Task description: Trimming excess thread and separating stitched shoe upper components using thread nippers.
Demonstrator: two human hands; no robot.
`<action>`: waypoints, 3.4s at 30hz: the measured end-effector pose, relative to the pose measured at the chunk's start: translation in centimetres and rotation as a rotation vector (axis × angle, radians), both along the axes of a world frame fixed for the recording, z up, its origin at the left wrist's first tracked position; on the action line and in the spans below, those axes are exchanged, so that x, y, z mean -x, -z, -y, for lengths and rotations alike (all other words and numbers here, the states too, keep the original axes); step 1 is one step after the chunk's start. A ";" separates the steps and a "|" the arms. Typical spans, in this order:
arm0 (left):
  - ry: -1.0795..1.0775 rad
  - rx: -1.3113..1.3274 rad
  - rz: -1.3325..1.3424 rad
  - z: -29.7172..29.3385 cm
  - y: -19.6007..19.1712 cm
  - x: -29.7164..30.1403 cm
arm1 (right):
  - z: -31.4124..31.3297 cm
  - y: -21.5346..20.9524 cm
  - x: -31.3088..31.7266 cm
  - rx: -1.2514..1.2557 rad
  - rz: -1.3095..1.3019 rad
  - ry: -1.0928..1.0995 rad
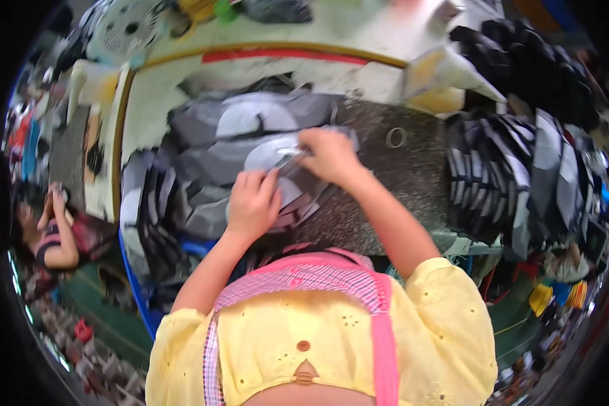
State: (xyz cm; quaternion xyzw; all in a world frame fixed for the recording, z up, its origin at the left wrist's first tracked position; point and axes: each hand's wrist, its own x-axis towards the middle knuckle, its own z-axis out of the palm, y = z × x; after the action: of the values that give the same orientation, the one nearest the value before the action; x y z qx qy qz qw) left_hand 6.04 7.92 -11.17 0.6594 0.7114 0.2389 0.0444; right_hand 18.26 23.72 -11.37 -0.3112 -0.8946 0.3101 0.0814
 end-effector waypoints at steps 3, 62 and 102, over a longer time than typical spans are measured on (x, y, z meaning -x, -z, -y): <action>-0.035 -0.003 0.015 -0.2 0.8 0.5 | -0.3 0.8 0.7 0.111 -0.014 0.013; -0.127 0.485 0.737 -5.5 -0.5 -0.5 | -0.4 -1.0 -8.8 0.281 -0.069 0.287; -0.782 -0.093 -0.272 15.7 -25.4 18.3 | -2.4 9.8 -5.5 0.225 -0.261 0.114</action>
State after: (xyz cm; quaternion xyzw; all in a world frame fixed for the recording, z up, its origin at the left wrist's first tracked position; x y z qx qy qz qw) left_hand -12.24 -7.83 14.22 0.3663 0.8962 0.1804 -0.1736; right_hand 23.81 26.10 -21.15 -0.3257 -0.8169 0.4410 0.1791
